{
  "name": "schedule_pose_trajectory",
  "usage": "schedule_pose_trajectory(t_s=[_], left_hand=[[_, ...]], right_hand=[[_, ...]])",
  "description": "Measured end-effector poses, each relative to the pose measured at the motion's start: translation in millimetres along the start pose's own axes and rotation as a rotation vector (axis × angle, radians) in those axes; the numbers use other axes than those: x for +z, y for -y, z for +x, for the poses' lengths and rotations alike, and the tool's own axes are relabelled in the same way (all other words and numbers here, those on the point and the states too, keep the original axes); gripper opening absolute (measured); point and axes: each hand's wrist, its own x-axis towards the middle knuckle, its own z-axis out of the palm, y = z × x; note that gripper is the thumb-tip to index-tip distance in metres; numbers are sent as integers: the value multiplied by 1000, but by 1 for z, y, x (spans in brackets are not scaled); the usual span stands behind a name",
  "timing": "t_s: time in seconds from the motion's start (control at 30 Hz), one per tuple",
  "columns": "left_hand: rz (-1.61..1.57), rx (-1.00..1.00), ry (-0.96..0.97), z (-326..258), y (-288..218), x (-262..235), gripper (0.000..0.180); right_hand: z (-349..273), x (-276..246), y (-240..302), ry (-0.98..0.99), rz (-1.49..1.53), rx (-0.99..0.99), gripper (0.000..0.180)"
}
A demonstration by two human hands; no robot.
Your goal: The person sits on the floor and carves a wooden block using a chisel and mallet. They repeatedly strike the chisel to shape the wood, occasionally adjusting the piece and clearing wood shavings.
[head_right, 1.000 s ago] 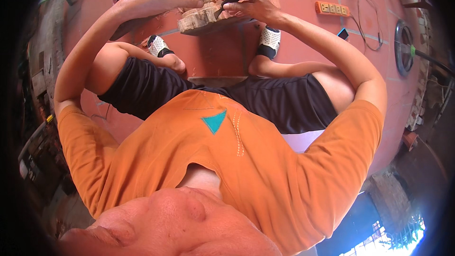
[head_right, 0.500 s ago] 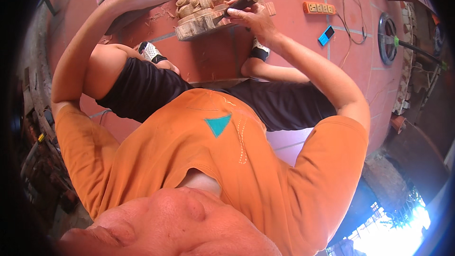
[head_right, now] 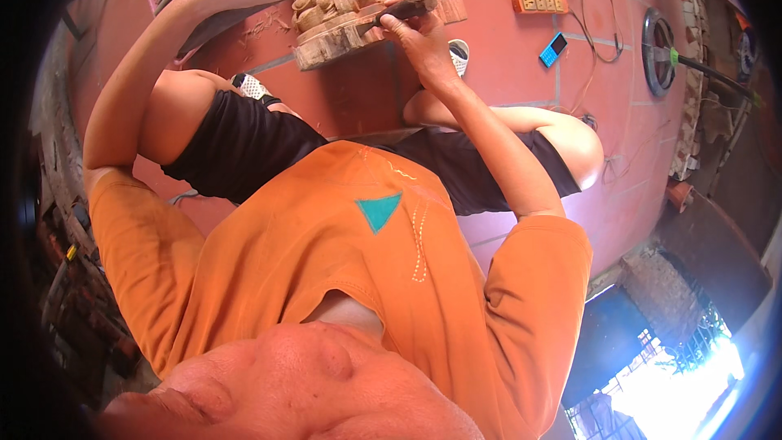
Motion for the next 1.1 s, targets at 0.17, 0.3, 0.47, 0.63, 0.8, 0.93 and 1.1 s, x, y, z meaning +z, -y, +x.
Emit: schedule_pose_trajectory(t_s=[0.17,0.3,0.47,0.63,0.8,0.93,1.1], left_hand=[[-38,18,6,2,-3,-1,59],[-121,61,13,2,-11,-1,57],[-39,98,58,9,-18,7,51],[29,278,-26,13,9,25,49],[0,141,1,13,-34,-4,50],[20,185,2,16,-31,1,51],[112,230,49,22,-5,16,52]], right_hand=[[2,3,-1,-3,49,-37,25],[4,4,5,-5,73,-24,22],[6,4,6,-22,48,-12,23],[5,4,-2,-23,132,18,23],[6,7,-5,-48,150,-29,24],[12,6,-12,-22,96,-40,25],[10,1,-10,-16,103,-4,24]])
